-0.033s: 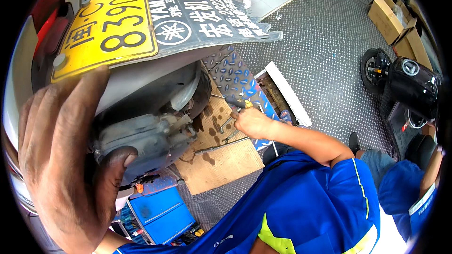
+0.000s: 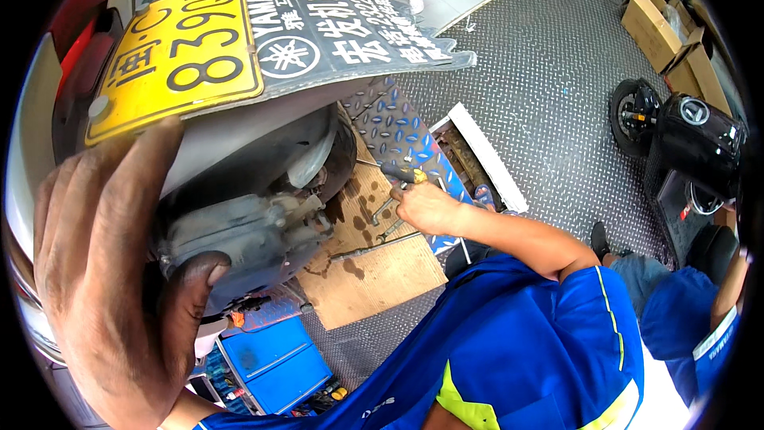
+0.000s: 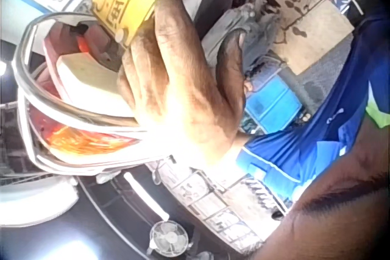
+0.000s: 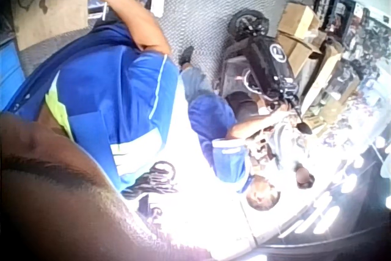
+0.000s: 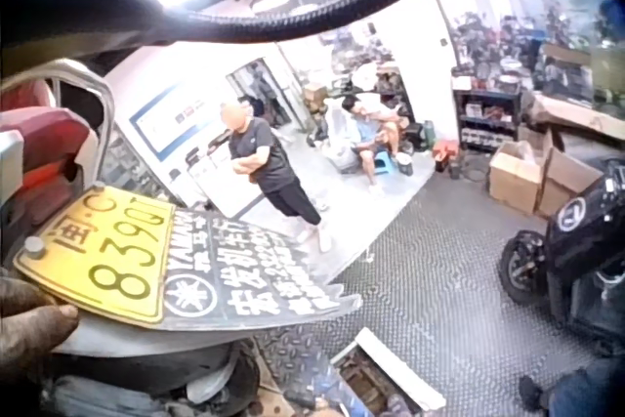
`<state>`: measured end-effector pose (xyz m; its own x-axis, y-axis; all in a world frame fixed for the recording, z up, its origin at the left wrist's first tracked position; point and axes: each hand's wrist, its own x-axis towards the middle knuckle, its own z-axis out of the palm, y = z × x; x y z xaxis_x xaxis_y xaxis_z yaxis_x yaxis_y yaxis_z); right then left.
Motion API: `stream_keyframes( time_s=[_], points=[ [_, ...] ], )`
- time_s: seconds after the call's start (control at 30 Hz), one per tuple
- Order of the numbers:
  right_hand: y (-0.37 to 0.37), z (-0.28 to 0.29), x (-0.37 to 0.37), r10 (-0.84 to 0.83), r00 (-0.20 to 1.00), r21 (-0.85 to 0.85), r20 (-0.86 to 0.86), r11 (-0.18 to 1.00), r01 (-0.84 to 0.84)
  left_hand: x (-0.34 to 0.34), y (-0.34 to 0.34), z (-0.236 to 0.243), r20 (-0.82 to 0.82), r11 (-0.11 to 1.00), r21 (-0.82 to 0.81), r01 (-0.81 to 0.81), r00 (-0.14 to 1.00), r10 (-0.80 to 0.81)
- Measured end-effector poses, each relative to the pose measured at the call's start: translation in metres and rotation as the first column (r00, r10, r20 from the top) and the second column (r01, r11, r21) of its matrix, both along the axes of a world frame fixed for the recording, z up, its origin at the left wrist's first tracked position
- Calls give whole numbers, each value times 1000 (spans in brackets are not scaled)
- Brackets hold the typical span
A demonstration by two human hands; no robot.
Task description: The person works on the underside of a white scooter using a wrench and a screwdriver to detach or tighten components near the engine and rear wheel while the scooter is elevated on a lift.
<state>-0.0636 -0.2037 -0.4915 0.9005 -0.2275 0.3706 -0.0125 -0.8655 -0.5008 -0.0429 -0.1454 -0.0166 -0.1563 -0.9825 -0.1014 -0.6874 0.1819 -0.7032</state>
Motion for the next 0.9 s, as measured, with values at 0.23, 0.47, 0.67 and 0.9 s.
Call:
stream_keyframes(
  time_s=[0.23,0.47,0.67,0.9],
  points=[
    [0,-3,-7,0,1000,47,-27,999,1,-7,1,-3,160,998,10,-61,985,59],
    [-20,26,-15,-209,976,793,59,604,82,-2,2,1,80,993,40,-111,991,107],
    [-25,77,22,-127,980,980,151,-114,-166,-2,-2,2,5,988,65,-141,990,141],
    [-16,73,75,-232,959,960,162,-188,-208,-3,-2,6,6,986,104,-130,992,130]
  ],
)
